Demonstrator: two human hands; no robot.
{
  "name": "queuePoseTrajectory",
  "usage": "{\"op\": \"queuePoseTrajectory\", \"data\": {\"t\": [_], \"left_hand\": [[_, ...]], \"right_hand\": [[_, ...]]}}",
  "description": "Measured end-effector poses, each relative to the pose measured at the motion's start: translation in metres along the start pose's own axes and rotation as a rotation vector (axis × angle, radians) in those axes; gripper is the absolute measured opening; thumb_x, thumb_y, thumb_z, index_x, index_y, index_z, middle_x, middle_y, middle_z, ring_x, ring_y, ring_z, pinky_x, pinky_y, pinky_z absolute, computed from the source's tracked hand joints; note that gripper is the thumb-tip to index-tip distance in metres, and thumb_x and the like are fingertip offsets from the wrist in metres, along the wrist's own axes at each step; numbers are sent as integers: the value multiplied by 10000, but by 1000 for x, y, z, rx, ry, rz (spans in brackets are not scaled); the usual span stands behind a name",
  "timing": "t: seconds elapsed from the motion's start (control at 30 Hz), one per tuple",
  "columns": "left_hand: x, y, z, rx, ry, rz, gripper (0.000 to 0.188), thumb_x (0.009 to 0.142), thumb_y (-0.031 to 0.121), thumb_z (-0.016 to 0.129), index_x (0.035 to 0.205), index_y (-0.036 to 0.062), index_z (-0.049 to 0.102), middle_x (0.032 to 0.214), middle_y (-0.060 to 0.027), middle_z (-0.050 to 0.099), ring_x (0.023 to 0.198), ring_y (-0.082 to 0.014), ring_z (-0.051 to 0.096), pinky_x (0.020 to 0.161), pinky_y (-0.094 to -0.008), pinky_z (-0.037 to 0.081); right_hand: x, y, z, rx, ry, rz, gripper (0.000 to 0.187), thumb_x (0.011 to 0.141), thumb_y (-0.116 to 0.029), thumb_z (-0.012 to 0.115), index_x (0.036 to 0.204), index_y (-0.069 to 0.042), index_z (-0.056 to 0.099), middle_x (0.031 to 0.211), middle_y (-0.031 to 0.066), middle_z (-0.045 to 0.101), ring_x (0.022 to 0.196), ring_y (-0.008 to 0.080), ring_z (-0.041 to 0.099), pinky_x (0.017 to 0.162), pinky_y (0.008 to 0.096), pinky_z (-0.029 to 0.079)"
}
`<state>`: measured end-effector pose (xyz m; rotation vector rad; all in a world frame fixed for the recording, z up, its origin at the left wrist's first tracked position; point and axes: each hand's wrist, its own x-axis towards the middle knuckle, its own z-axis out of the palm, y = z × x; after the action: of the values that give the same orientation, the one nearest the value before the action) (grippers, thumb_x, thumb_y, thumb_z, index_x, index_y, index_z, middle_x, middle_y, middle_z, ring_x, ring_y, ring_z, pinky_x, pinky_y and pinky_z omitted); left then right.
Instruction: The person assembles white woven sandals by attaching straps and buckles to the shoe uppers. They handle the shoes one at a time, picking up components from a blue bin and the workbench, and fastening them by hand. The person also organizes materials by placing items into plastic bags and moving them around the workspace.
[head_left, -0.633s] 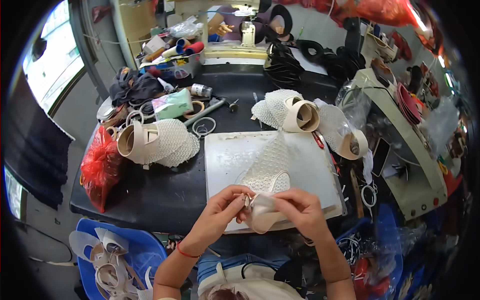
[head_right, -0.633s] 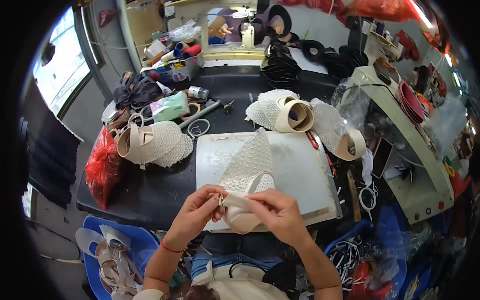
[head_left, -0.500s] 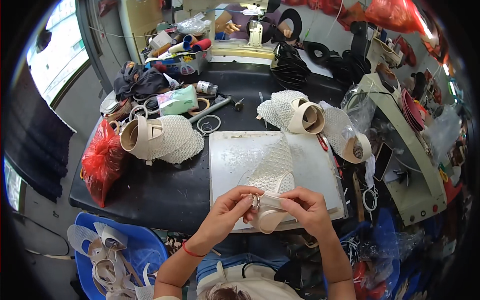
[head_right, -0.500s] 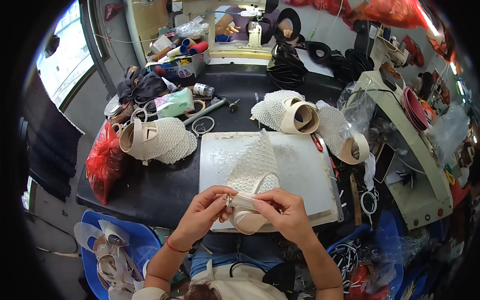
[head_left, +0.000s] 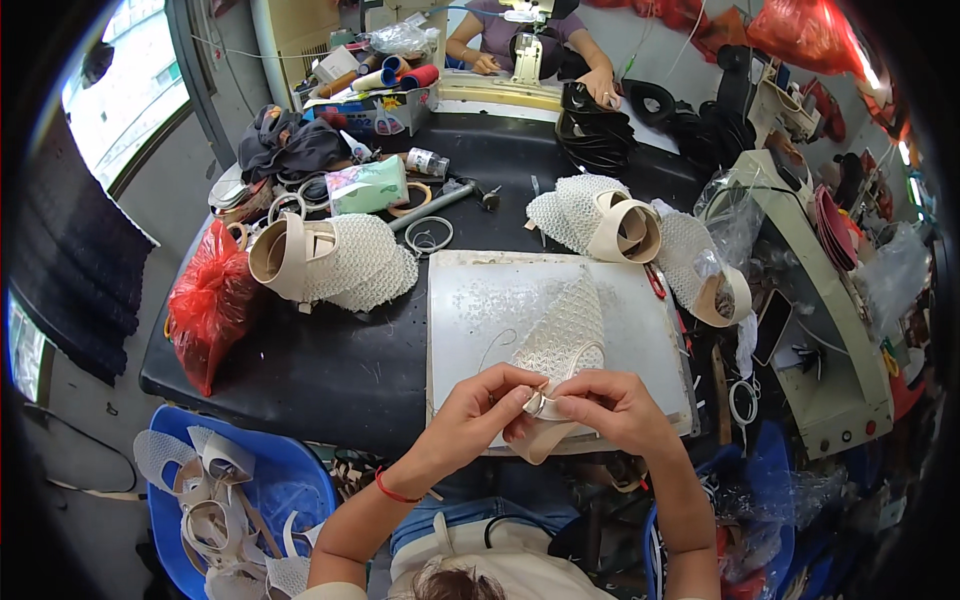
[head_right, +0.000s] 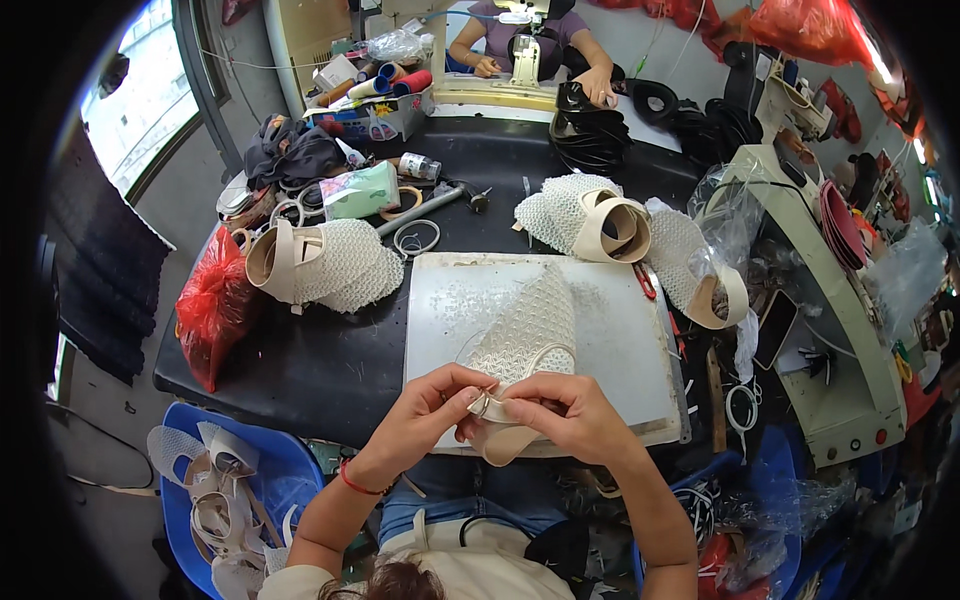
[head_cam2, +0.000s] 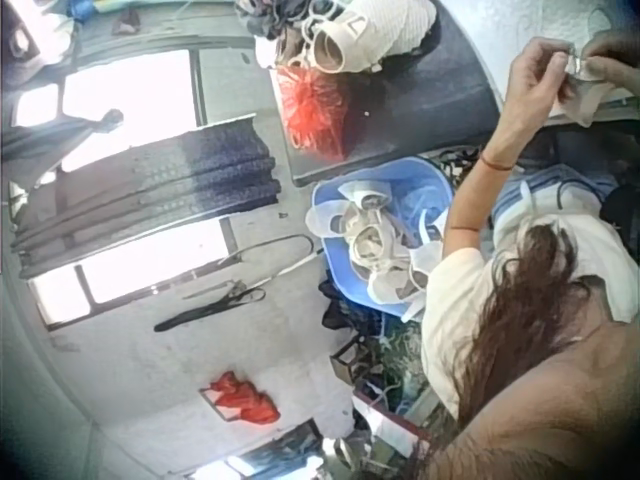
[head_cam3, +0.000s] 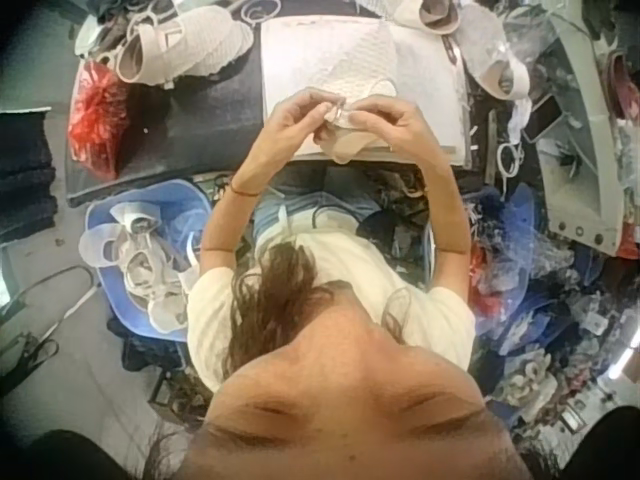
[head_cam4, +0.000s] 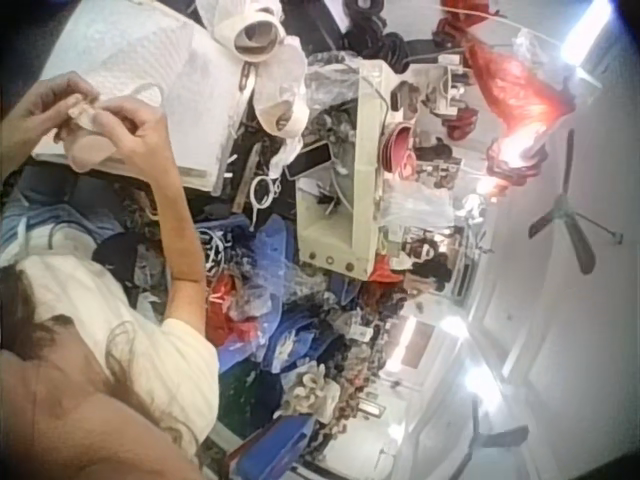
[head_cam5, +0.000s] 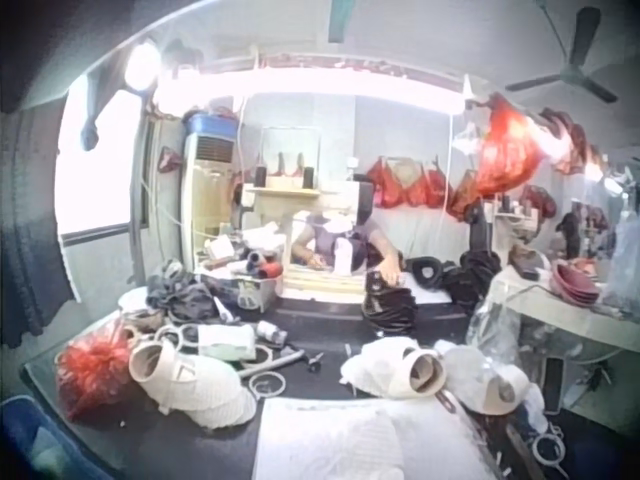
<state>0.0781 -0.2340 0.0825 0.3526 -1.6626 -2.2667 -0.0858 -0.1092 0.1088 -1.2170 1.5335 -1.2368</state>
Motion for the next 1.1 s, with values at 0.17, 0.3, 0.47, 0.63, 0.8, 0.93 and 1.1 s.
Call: {"op": "queuePoseTrajectory", "data": {"t": [0.17,0.3,0.47,0.63,0.8,0.93,1.1], "left_hand": [[1,5,0,-6,18,-34,224,949,146,468,1102,9,560,909,-33,598,680,-39,532,608,-184,448],[3,-2,-1,-22,51,-17,216,948,134,467,1106,11,548,874,-27,590,688,-47,547,624,-187,458],[-2,-10,10,9,70,69,209,938,99,474,1119,6,524,880,-41,597,726,-66,578,661,-200,482],[1,7,14,-124,1,18,230,914,76,513,1119,-23,546,910,-87,636,783,-107,618,712,-235,519],[-5,7,43,17,213,239,215,883,36,554,1082,-35,590,876,-110,655,775,-122,634,686,-254,537],[-2,10,59,112,279,185,248,881,62,562,1105,-42,580,825,-115,659,738,-131,643,657,-259,544],[14,-14,54,-30,186,-6,294,886,131,578,1129,-34,570,824,-125,657,710,-156,648,634,-259,544]], "right_hand": [[-1,1,0,-62,-18,-80,138,861,-80,601,966,-6,651,762,-3,581,646,32,479,562,180,380],[0,3,3,-90,8,-92,158,871,-74,584,1007,-5,625,787,0,571,657,36,484,570,184,389],[-1,7,17,93,106,-28,176,883,-86,571,1031,7,558,815,34,565,717,49,512,614,198,426],[-6,-9,22,126,345,-263,209,855,-85,609,1046,-10,571,992,78,491,732,95,534,641,222,445],[-21,-38,33,-728,461,-586,352,745,-28,686,1088,-48,612,973,95,492,680,182,526,593,294,447],[-19,-26,34,-948,634,-658,263,769,-33,660,1025,-7,605,826,104,565,655,229,547,569,323,456],[-15,7,29,-709,759,-449,99,847,-86,603,871,9,584,680,145,591,563,279,580,500,350,452]]}}
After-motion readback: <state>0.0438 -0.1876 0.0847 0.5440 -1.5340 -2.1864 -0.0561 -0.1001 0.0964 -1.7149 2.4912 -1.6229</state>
